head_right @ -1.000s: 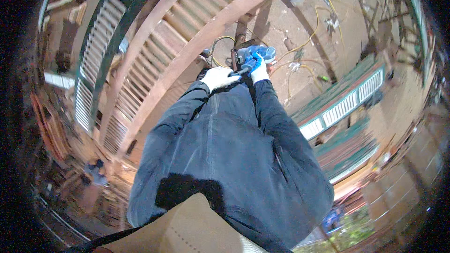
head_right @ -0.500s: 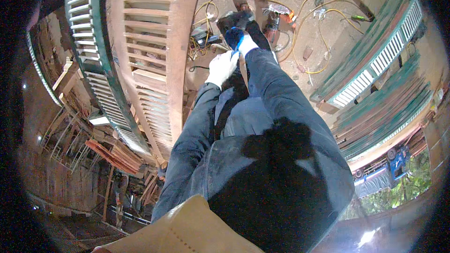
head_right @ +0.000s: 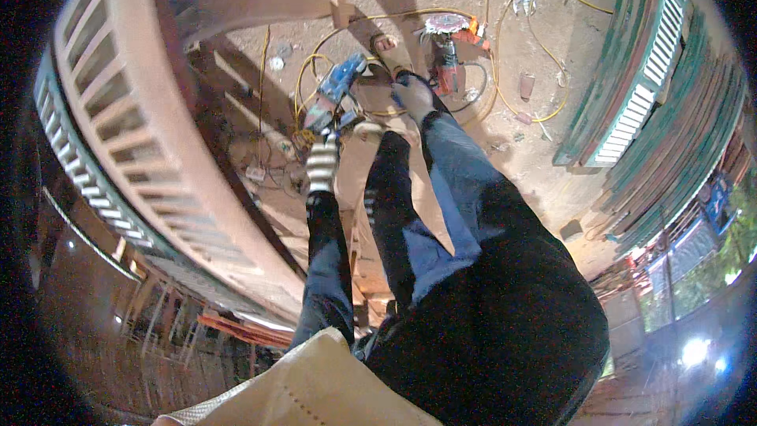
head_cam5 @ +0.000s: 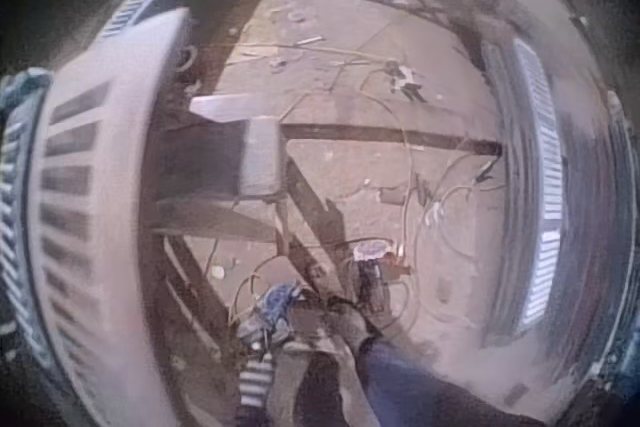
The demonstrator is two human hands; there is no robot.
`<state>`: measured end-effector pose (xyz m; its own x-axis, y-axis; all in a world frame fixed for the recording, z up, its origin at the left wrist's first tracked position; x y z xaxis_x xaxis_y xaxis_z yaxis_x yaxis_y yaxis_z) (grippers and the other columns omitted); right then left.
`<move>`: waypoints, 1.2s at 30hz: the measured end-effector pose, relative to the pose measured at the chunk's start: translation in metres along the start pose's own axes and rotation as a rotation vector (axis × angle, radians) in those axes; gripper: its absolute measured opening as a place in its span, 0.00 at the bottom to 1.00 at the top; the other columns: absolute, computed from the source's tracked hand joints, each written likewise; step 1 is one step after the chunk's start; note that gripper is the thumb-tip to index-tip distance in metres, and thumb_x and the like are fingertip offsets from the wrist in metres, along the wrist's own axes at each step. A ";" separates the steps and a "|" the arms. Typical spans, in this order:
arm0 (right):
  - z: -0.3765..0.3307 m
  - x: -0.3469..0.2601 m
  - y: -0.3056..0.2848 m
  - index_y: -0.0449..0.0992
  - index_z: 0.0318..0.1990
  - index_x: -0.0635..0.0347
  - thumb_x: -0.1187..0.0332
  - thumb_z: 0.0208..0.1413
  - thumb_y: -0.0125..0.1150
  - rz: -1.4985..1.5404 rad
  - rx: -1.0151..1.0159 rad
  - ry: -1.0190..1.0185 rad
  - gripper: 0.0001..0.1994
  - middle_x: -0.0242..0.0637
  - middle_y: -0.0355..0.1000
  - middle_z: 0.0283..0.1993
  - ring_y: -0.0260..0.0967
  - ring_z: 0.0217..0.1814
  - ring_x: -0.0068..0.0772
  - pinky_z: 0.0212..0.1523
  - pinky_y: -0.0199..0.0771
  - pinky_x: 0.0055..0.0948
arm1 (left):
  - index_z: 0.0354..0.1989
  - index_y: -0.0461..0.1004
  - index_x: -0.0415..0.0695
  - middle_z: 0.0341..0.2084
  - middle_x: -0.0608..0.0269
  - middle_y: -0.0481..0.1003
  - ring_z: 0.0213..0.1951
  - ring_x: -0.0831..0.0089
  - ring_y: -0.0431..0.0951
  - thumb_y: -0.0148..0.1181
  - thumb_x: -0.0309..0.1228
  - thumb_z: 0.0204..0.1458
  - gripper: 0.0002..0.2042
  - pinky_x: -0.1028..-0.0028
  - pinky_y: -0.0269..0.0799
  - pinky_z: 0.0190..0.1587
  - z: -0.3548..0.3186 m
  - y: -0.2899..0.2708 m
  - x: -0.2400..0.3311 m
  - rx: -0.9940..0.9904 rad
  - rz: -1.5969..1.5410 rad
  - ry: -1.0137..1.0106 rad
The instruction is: The person uses a handheld electric sander to smooth the surface of a curved wooden slatted panel. They move the sander along the wood, repositioning the panel to reach different areas. The person then uses a power drill with a sanding attachment to continue smoothing the wood.
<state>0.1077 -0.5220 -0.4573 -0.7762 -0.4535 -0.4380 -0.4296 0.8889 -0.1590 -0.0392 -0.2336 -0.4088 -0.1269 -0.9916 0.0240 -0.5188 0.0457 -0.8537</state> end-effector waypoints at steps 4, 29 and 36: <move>0.063 0.097 -0.071 0.77 0.32 0.61 0.56 0.52 0.58 0.196 0.515 0.038 0.15 0.37 0.74 0.26 0.72 0.30 0.39 0.34 0.70 0.41 | 0.51 0.72 0.47 0.20 0.55 0.70 0.21 0.60 0.71 0.43 0.36 0.64 0.14 0.59 0.65 0.21 0.025 -0.054 0.016 -0.021 -0.224 -0.274; -0.145 0.251 -0.072 0.72 0.38 0.49 0.59 0.59 0.59 0.787 0.409 0.003 0.07 0.25 0.65 0.25 0.63 0.22 0.21 0.19 0.66 0.25 | 0.57 0.66 0.42 0.49 0.43 0.71 0.52 0.48 0.71 0.53 0.50 0.56 0.27 0.58 0.64 0.56 -0.136 -0.146 0.116 -0.131 -0.841 -0.328; -0.303 0.150 -0.096 0.71 0.34 0.48 0.58 0.57 0.61 0.847 0.403 -0.185 0.08 0.21 0.63 0.23 0.59 0.20 0.14 0.20 0.62 0.20 | 0.53 0.72 0.52 0.44 0.55 0.77 0.50 0.57 0.75 0.56 0.44 0.56 0.18 0.62 0.68 0.53 -0.237 -0.195 0.084 -0.137 -0.733 -0.179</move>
<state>-0.1076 -0.6946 -0.2396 -0.6559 0.3376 -0.6752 0.4596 0.8881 -0.0025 -0.1485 -0.2970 -0.1173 0.4227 -0.7783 0.4643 -0.5192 -0.6279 -0.5798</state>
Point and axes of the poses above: each hand's wrist, its own z-axis towards the middle knuckle, its own y-axis out of the palm, x = y × z, the point moved 3 cm from there along z, towards the middle knuckle
